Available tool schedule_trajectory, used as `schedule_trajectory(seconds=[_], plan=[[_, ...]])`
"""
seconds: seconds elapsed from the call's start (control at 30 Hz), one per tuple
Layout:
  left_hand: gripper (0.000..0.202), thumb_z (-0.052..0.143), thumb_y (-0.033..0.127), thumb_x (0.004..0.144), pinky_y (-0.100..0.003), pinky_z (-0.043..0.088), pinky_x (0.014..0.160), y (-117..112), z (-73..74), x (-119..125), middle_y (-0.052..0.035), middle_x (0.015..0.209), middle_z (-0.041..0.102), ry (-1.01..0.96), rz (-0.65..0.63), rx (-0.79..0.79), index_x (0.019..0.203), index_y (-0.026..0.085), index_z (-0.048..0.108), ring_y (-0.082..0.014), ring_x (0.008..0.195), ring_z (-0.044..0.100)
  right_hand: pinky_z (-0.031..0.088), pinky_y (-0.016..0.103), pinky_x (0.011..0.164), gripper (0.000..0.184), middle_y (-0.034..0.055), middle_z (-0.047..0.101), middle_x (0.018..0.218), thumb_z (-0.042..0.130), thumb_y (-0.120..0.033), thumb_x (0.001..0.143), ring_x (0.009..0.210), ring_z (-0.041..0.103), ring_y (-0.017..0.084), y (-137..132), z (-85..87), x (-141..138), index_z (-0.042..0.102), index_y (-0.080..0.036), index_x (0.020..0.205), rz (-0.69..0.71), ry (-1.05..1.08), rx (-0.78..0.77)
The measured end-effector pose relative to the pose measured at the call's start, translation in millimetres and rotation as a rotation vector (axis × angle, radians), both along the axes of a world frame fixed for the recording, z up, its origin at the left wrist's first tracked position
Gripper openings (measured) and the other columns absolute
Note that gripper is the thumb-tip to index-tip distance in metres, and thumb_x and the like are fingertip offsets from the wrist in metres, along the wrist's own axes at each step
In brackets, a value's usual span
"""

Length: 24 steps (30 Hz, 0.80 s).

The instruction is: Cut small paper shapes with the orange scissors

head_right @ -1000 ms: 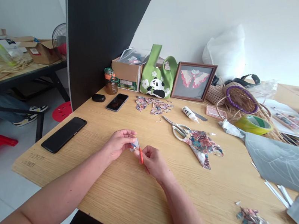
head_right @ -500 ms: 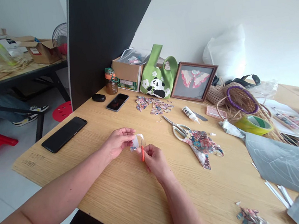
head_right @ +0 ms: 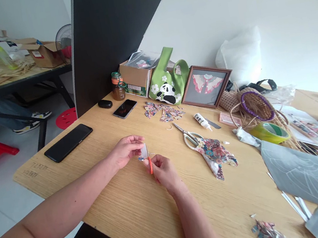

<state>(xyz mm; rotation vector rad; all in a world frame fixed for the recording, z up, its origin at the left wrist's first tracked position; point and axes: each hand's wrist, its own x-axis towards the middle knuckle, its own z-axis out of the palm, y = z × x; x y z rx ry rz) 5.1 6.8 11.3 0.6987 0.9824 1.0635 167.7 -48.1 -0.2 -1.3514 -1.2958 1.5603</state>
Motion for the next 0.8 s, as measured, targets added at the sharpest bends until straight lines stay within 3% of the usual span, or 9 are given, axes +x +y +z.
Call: schedule_trajectory(seconds=[0.23, 0.6, 0.8], plan=[[0.022, 0.068, -0.003, 0.071, -0.019, 0.047, 0.053, -1.7, 0.2, -0.3, -0.0032, 0.069, 0.063, 0.019, -0.072, 0.01, 0.09, 0.007, 0.065, -0.0097, 0.056, 0.058, 0.028, 0.021, 0.037, 0.05, -0.0022, 0.057, 0.061, 0.076, -0.063, 0.067, 0.043, 0.035, 0.007, 0.2, -1.7, 1.3, 0.052, -0.02, 0.067, 0.013, -0.002, 0.005], [0.027, 0.076, -0.003, 0.067, -0.021, 0.047, 0.057, -0.1, 0.1, -0.6, -0.004, 0.073, 0.063, -0.001, -0.032, 0.023, 0.091, 0.008, 0.068, -0.0111, 0.062, 0.06, 0.028, 0.021, 0.038, 0.054, -0.0021, 0.056, 0.061, 0.074, -0.07, 0.066, 0.045, 0.033, 0.007, 0.0, 0.1, 3.1, 0.052, -0.02, 0.068, 0.037, 0.101, -0.015], [0.025, 0.07, -0.006, 0.07, -0.021, 0.048, 0.057, -1.1, 2.5, 0.0, -0.0062, 0.078, 0.065, 0.007, -0.041, 0.013, 0.09, 0.007, 0.07, -0.0112, 0.063, 0.061, 0.027, 0.02, 0.037, 0.055, -0.0017, 0.057, 0.06, 0.076, -0.069, 0.064, 0.044, 0.033, 0.006, -0.1, 1.0, 1.7, 0.052, -0.019, 0.067, 0.029, 0.126, -0.02]])
